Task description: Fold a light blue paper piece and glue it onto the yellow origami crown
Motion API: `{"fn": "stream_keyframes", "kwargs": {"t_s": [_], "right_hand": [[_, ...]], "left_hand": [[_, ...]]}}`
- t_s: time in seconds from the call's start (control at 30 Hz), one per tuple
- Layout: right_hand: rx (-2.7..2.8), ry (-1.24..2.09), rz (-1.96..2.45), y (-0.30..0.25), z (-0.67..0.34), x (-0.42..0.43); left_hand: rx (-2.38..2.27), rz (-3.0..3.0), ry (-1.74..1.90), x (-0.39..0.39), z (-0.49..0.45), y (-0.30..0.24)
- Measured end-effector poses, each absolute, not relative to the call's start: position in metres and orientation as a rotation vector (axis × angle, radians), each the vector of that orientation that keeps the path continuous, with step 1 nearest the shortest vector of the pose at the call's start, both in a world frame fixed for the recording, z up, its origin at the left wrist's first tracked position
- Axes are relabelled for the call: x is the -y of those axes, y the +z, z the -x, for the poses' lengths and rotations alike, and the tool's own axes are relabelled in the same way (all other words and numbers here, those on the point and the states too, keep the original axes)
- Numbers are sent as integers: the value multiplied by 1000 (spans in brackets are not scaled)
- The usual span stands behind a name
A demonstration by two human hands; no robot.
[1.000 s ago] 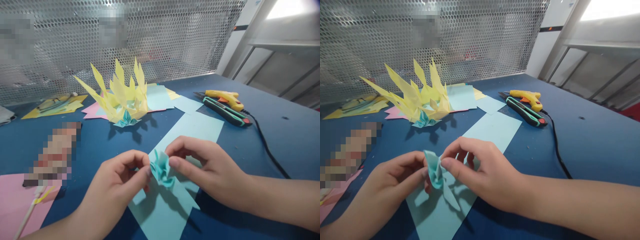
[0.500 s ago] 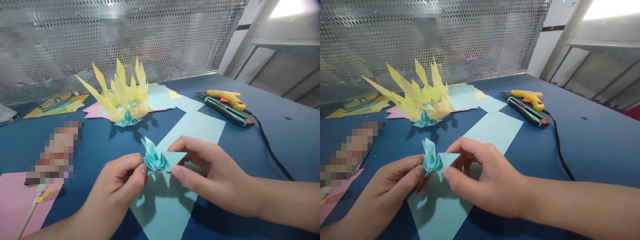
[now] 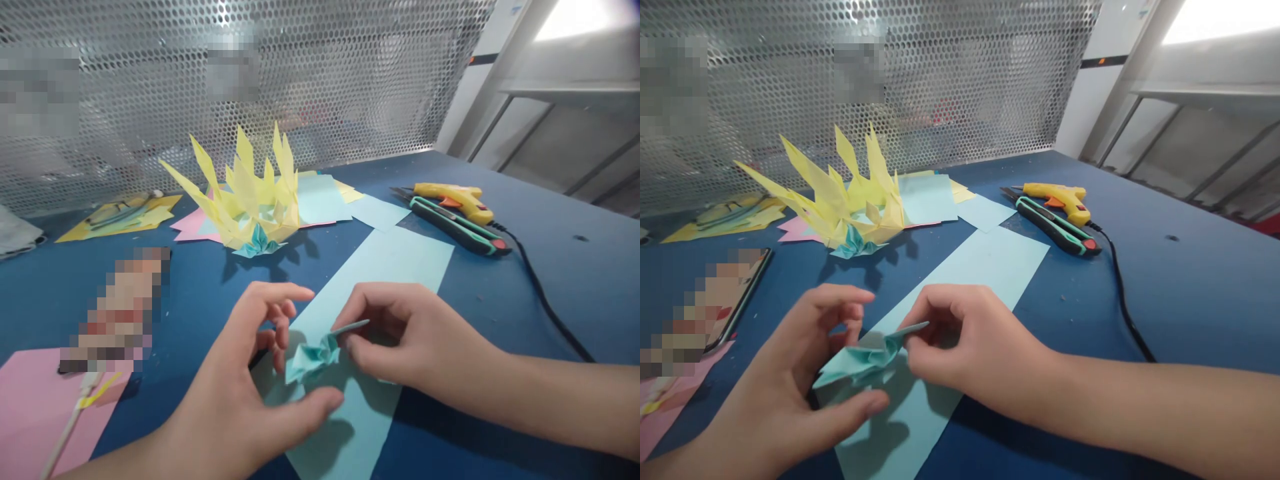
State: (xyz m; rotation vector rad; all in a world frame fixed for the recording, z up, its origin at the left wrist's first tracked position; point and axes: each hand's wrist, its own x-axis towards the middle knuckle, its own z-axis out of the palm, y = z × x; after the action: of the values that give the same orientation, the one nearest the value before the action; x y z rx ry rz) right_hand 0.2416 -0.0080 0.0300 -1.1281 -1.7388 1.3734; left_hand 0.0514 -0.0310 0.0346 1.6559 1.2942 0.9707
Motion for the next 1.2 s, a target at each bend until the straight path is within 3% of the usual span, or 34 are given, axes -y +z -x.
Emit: {"fn": "stream_keyframes", "kwargs": {"t_s": [0.2, 0.7, 1.2], "right_hand": [[1853, 1402, 998, 32, -243, 9], [1733, 1454, 1012, 29, -244, 7], [2050, 927, 740, 30, -248, 6]], "left_hand": [[-1225, -1690, 799, 24, -46, 35], [-1222, -1429, 807, 22, -49, 37], [-1217, -1295, 808, 20, -47, 38]]}}
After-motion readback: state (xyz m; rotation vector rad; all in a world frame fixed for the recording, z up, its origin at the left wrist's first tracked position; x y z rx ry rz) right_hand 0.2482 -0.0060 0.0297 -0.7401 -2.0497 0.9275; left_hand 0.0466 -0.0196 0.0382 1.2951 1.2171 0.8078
